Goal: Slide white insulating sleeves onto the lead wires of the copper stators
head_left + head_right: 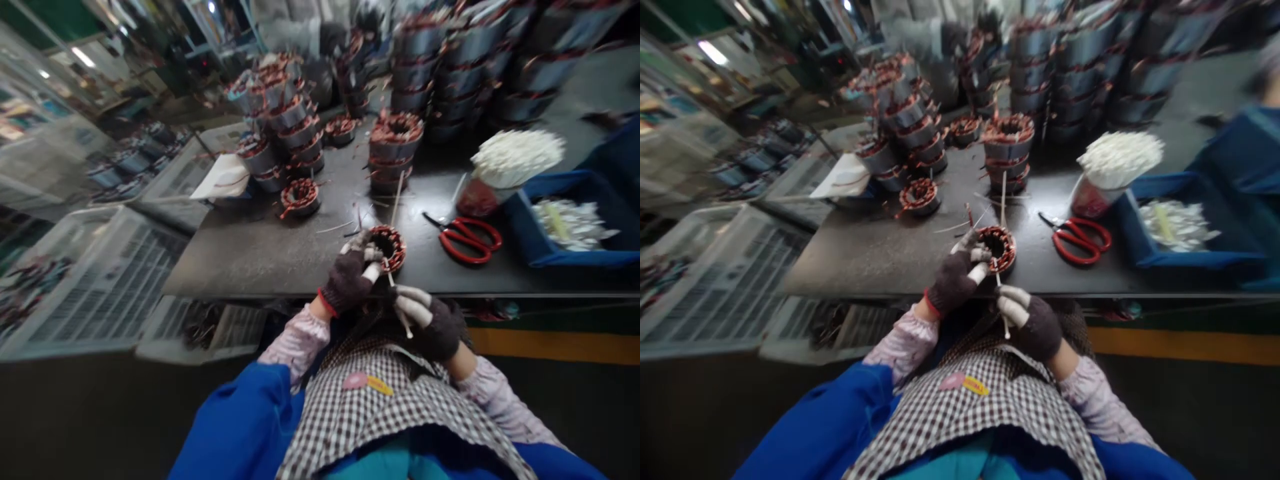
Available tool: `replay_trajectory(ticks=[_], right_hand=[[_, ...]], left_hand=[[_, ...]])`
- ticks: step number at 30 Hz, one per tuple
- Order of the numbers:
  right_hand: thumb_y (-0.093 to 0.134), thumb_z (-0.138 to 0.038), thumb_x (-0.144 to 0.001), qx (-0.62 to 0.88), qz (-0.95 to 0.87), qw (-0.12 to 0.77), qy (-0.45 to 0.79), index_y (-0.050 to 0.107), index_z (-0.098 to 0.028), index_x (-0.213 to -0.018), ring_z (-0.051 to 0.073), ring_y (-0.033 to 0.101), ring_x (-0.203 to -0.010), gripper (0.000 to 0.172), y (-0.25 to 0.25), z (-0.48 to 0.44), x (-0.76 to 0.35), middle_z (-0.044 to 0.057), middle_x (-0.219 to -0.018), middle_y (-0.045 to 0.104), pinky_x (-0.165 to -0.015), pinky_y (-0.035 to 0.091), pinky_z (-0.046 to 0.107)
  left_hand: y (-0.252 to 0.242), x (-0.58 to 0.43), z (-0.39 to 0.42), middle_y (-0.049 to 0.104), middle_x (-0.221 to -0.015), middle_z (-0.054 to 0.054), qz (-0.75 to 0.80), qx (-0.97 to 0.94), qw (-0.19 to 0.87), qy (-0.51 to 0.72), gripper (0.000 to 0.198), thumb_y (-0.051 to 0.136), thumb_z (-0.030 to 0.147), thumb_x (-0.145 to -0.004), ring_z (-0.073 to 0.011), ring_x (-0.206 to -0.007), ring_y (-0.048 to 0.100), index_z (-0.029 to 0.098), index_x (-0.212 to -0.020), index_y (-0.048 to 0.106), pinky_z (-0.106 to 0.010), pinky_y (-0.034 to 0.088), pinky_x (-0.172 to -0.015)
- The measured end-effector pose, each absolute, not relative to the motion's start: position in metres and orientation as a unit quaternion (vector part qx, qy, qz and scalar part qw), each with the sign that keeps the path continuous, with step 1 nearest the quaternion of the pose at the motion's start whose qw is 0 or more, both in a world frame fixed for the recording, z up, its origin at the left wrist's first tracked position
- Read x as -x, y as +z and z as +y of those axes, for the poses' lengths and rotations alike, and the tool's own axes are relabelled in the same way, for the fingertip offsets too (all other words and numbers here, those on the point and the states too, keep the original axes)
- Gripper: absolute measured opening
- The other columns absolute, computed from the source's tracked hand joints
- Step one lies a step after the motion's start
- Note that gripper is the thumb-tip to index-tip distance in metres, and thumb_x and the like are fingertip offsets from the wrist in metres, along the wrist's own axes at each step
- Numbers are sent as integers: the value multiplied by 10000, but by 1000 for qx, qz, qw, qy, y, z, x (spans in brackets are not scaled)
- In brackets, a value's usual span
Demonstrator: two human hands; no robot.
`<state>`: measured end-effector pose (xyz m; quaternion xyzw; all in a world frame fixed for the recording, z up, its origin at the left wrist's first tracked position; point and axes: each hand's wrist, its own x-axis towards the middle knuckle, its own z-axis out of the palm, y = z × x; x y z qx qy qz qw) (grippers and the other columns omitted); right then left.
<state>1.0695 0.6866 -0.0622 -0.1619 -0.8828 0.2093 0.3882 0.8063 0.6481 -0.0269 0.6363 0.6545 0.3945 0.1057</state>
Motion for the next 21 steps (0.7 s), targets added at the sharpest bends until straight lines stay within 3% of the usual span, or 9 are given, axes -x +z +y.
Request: replay_trajectory(ticks=[2, 6, 9, 11, 13, 16, 19, 21], right_hand=[[758, -127, -1110, 136, -874, 424, 195, 880, -270, -1458, 307, 947, -1258, 396, -66, 689, -1050, 176, -1421, 934, -1047, 820, 426], [714, -205, -1163, 170, -852, 434, 239, 885, -271, -1307, 289, 934, -1217, 233, -71, 702, -1019, 148, -1369, 932, -1060, 817, 443], [756, -355, -1174, 247, -781, 432, 378, 859, -297, -1234, 284, 936, -1109, 133, -59, 701, -1017, 106, -1250, 940, -991, 830, 464], [778, -467, -1169, 304, -705, 420, 485, 840, -315, -1237, 279, 933, -1045, 177, -40, 694, -1022, 53, -1161, 945, -954, 831, 474], [805, -529, -1145, 359, -638, 388, 560, 833, -325, -1231, 269, 924, -1025, 223, -18, 692, -1029, 10, -1120, 946, -961, 822, 476], [931, -598, -1007, 400, -601, 356, 594, 825, -282, -1090, 273, 897, -990, 343, 3, 701, -1038, 28, -1056, 934, -957, 803, 465], [976, -664, -936, 416, -620, 338, 574, 837, -260, -1035, 281, 876, -938, 438, 5, 709, -1043, 58, -1003, 920, -876, 781, 438], [949, -671, -976, 418, -648, 323, 548, 860, -258, -1065, 283, 880, -945, 432, 5, 710, -1045, 64, -1021, 925, -879, 774, 440]], left_hand=[[-27, -805, 644, 908, -1498, -154, 653, -615, 132, 421, 222, 767, 278, -1083, -344, -1466, 844, 218, -1241, 910, -574, 678, -1361], [-37, -797, 645, 947, -1380, -110, 663, -556, 185, 466, 417, 772, 320, -1046, -348, -1400, 876, 236, -1443, 867, -613, 655, -1390], [-45, -795, 650, 963, -1285, -92, 636, -524, 249, 509, 596, 786, 360, -1042, -337, -1260, 924, 264, -1630, 776, -584, 751, -1246], [-45, -799, 651, 953, -1340, -105, 619, -516, 278, 522, 602, 791, 371, -1047, -327, -1215, 936, 272, -1640, 772, -544, 791, -1152], [-40, -804, 649, 941, -1373, -115, 616, -519, 279, 524, 570, 826, 382, -1049, -315, -1205, 935, 264, -1606, 797, -512, 796, -1125], [-31, -812, 646, 947, -1320, -114, 615, -547, 252, 509, 461, 904, 359, -1050, -299, -1200, 923, 243, -1494, 866, -509, 771, -1160], [-24, -816, 648, 965, -1243, -69, 629, -607, 205, 440, 210, 939, 265, -1040, -311, -1302, 889, 283, -1248, 962, -605, 677, -1312], [-20, -816, 648, 971, -1212, -42, 639, -630, 176, 405, 184, 939, 211, -1040, -304, -1330, 877, 308, -1189, 983, -625, 613, -1379]])
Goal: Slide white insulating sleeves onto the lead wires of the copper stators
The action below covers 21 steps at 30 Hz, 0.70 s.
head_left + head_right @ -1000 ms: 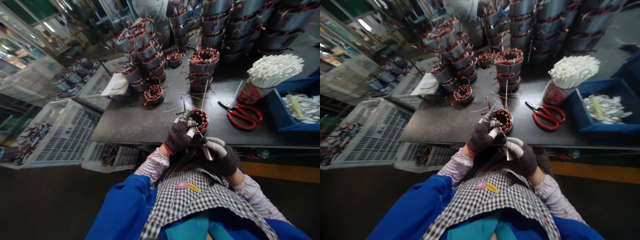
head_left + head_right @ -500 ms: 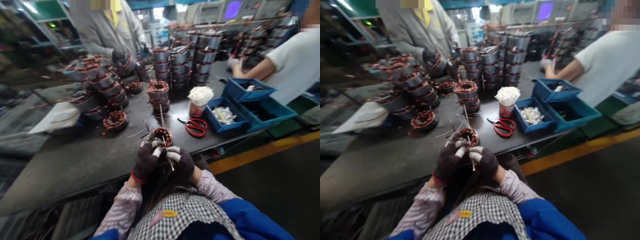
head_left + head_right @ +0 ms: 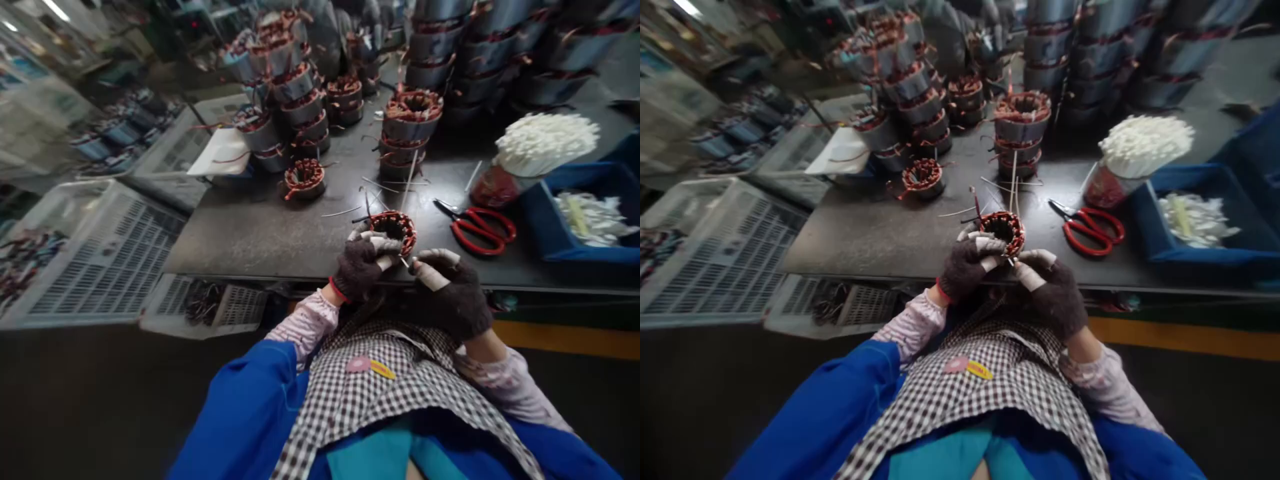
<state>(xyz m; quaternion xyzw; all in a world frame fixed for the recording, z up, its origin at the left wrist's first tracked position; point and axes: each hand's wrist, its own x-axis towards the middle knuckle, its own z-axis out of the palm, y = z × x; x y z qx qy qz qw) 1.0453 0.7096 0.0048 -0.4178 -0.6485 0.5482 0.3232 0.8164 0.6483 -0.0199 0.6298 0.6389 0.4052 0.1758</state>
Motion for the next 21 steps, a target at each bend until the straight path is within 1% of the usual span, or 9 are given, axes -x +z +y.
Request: replay_trajectory(ticks=[2, 5, 9, 12, 14, 18, 21], right_hand=[[926, -657, -1007, 408, -677, 315, 525, 875, -256, -1082, 286, 888, -968, 411, 7, 708, -1046, 71, -1045, 931, -919, 774, 453], [901, -622, -1012, 401, -706, 305, 499, 892, -247, -1101, 306, 893, -1005, 386, 12, 711, -1039, 91, -1076, 938, -964, 775, 487], [863, -631, -977, 418, -710, 280, 492, 899, -231, -1054, 343, 887, -960, 409, 15, 717, -1029, 106, -1012, 925, -949, 778, 559], [865, -617, -995, 414, -703, 297, 496, 903, -251, -1069, 331, 892, -963, 375, 15, 717, -1030, 95, -1038, 935, -944, 776, 536], [867, -612, -1016, 410, -710, 296, 490, 907, -261, -1096, 325, 896, -980, 362, 14, 716, -1032, 89, -1062, 941, -950, 773, 520], [866, -624, -1033, 419, -724, 275, 474, 903, -262, -1069, 335, 888, -936, 366, 9, 717, -1036, 90, -1013, 935, -886, 781, 519], [865, -601, -1061, 403, -724, 289, 480, 909, -287, -1103, 333, 896, -970, 320, 7, 716, -1039, 79, -1055, 939, -915, 797, 514]], left_hand=[[-17, -817, 648, 974, -1218, -34, 637, -643, 159, 396, 227, 931, 182, -1043, -291, -1332, 877, 309, -1223, 989, -612, 581, -1403], [-15, -817, 648, 975, -1261, -22, 629, -657, 156, 384, 273, 907, 182, -1050, -291, -1371, 867, 316, -1273, 987, -615, 552, -1423], [-17, -816, 648, 976, -1262, -11, 630, -662, 153, 377, 294, 890, 196, -1051, -297, -1375, 866, 333, -1294, 982, -629, 541, -1425], [-18, -816, 648, 977, -1241, -12, 628, -662, 153, 379, 276, 897, 208, -1052, -296, -1364, 868, 333, -1283, 984, -624, 535, -1429], [-18, -816, 648, 976, -1264, -18, 629, -662, 158, 375, 274, 887, 220, -1060, -301, -1386, 861, 330, -1293, 982, -626, 528, -1436], [-17, -815, 649, 976, -1252, -34, 617, -670, 163, 380, 265, 863, 230, -1079, -302, -1375, 866, 310, -1302, 981, -622, 522, -1446], [-18, -816, 649, 977, -1235, -24, 616, -670, 165, 381, 251, 868, 240, -1080, -295, -1361, 869, 318, -1290, 982, -612, 520, -1450]])
